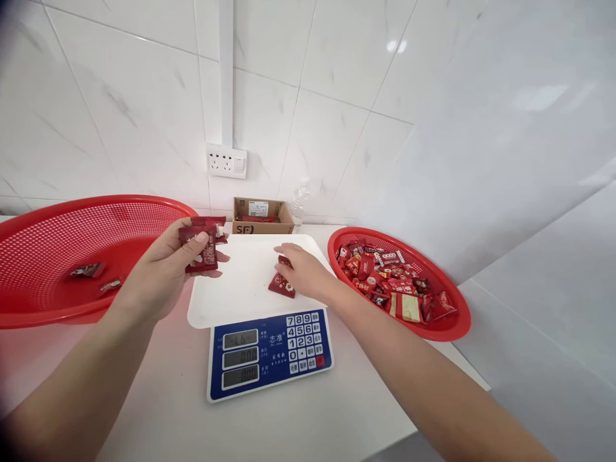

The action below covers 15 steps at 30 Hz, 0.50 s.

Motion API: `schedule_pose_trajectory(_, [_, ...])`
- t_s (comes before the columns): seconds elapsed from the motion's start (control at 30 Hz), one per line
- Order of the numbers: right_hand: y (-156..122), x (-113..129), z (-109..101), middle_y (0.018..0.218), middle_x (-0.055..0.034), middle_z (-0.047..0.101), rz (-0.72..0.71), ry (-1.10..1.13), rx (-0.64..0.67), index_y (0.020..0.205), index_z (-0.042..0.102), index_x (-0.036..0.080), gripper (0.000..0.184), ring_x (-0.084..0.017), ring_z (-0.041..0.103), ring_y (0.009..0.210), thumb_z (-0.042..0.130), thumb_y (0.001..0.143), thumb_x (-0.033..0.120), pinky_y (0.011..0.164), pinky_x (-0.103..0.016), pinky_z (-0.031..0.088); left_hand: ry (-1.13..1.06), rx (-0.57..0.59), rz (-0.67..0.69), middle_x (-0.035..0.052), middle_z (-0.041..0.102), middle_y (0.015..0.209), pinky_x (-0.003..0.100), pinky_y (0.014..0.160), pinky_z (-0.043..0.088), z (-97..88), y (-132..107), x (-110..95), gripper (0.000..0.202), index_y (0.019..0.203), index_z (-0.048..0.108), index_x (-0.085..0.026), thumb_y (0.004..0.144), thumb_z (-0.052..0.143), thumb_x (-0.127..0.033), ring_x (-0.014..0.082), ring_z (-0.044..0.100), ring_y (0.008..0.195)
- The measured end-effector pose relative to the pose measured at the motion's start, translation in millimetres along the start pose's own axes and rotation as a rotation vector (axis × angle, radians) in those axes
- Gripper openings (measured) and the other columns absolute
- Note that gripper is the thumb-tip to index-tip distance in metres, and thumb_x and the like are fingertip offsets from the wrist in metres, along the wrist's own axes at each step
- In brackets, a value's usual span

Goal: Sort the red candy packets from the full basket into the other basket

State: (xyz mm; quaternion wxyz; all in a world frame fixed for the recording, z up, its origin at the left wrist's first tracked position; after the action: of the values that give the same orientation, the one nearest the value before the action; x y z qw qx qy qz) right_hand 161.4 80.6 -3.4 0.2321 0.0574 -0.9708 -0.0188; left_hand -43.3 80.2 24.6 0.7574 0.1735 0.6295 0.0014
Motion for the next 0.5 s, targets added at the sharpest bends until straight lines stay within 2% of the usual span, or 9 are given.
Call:
schedule_pose_trajectory(0.13, [-13.1, 9.3, 25.5, 0.148, -0.0120, 0.033, -0.050, -0.149, 0.174, 0.134, 0.048, 0.013, 0.045, -0.025, 0.031, 0.136, 0.038, 0.092, 0.026, 0.112, -0.040, 0.026, 0.023, 0.023, -0.011, 0.0031, 0.062, 0.099, 0.023, 0.055, 0.056, 3.9, -0.3, 2.1, 0.026, 0.103, 0.057, -0.021, 0.084, 0.059, -0.039, 0.0145, 0.063, 0.076])
schedule_pose_trajectory(0.27, [2.1, 22.9, 40.2, 0.148, -0.0081, 0.034, -0.158, -0.107, 0.167, 0.138, 0.043, 0.019, 0.045, -0.024, 0.026, 0.138, 0.034, 0.094, 0.028, 0.112, -0.043, 0.024, 0.044, 0.076, -0.046, 0.0026, 0.061, 0.098, 0.024, 0.058, 0.056, 10.5, -2.5, 6.1, 0.026, 0.102, 0.056, -0.021, 0.084, 0.059, -0.040, 0.0139, 0.062, 0.076])
schedule_pose_trajectory(0.4, [20.6, 38.1, 44.3, 0.133, -0.0064, 0.054, -0.222, 0.035, 0.145, 0.133, 0.047, 0.025, 0.041, -0.024, 0.042, 0.129, 0.041, 0.092, 0.023, 0.107, -0.046, 0.030, 0.070, 0.089, -0.069, 0.0035, 0.062, 0.100, 0.027, 0.061, 0.056, 11.1, -4.2, 8.3, 0.027, 0.101, 0.056, -0.021, 0.083, 0.059, -0.041, 0.0144, 0.062, 0.076])
schedule_pose_trajectory(0.5, [26.2, 39.9, 42.0, 0.116, -0.0045, 0.064, -0.184, 0.169, 0.141, 0.127, 0.051, 0.027, 0.037, -0.023, 0.054, 0.114, 0.047, 0.090, 0.024, 0.100, -0.044, 0.037, 0.073, 0.091, -0.076, 0.0024, 0.062, 0.097, 0.027, 0.061, 0.055, 10.8, -3.2, 9.9, 0.028, 0.104, 0.055, -0.022, 0.082, 0.059, -0.040, 0.0142, 0.062, 0.076])
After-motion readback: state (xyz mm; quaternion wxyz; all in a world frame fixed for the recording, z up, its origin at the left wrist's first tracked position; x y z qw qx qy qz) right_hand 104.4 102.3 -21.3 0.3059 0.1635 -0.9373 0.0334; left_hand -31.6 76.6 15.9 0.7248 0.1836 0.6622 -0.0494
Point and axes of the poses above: each hand's wrist, its own y-axis towards the middle knuckle, its own z-axis out of the palm, x = y × z, the point moved 7 cm from there along y, towards the middle knuckle
